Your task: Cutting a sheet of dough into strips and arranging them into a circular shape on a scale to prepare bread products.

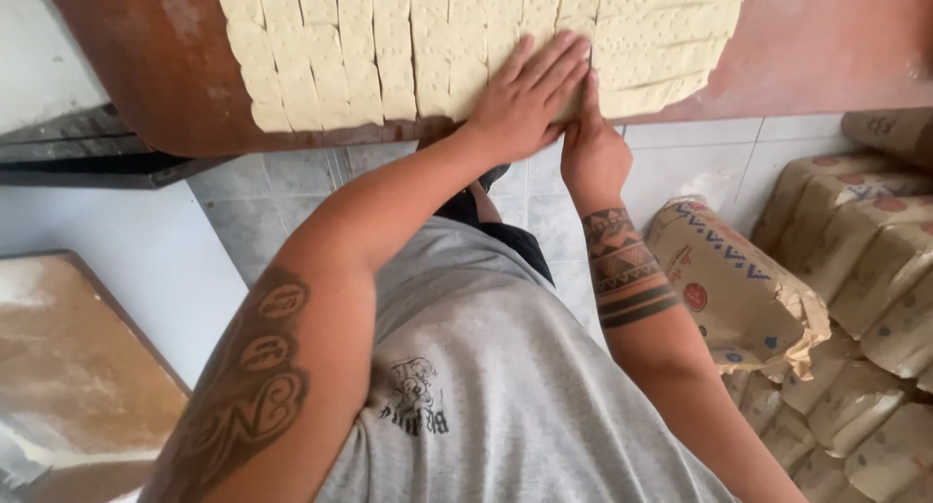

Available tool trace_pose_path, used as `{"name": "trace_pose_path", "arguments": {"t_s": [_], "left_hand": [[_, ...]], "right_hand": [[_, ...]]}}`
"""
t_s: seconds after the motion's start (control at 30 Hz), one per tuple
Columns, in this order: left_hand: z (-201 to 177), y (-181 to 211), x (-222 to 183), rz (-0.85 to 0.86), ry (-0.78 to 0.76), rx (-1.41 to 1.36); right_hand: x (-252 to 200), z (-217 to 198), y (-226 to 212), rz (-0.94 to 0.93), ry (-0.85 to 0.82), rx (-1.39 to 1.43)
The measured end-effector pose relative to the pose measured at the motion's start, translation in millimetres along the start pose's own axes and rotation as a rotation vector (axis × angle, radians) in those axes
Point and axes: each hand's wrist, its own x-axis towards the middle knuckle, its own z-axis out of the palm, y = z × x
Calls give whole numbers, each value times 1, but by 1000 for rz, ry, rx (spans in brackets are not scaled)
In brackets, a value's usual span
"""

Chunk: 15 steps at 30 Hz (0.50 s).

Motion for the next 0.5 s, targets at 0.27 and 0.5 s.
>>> {"name": "trace_pose_path", "arguments": {"t_s": [0.27,0.5], "left_hand": [[30,4,7,-37,230,179],[-6,3,16,8,204,40]], "right_hand": [[-129,16,27,-80,5,-111],[-125,-8,53,-33,209,209]]}}
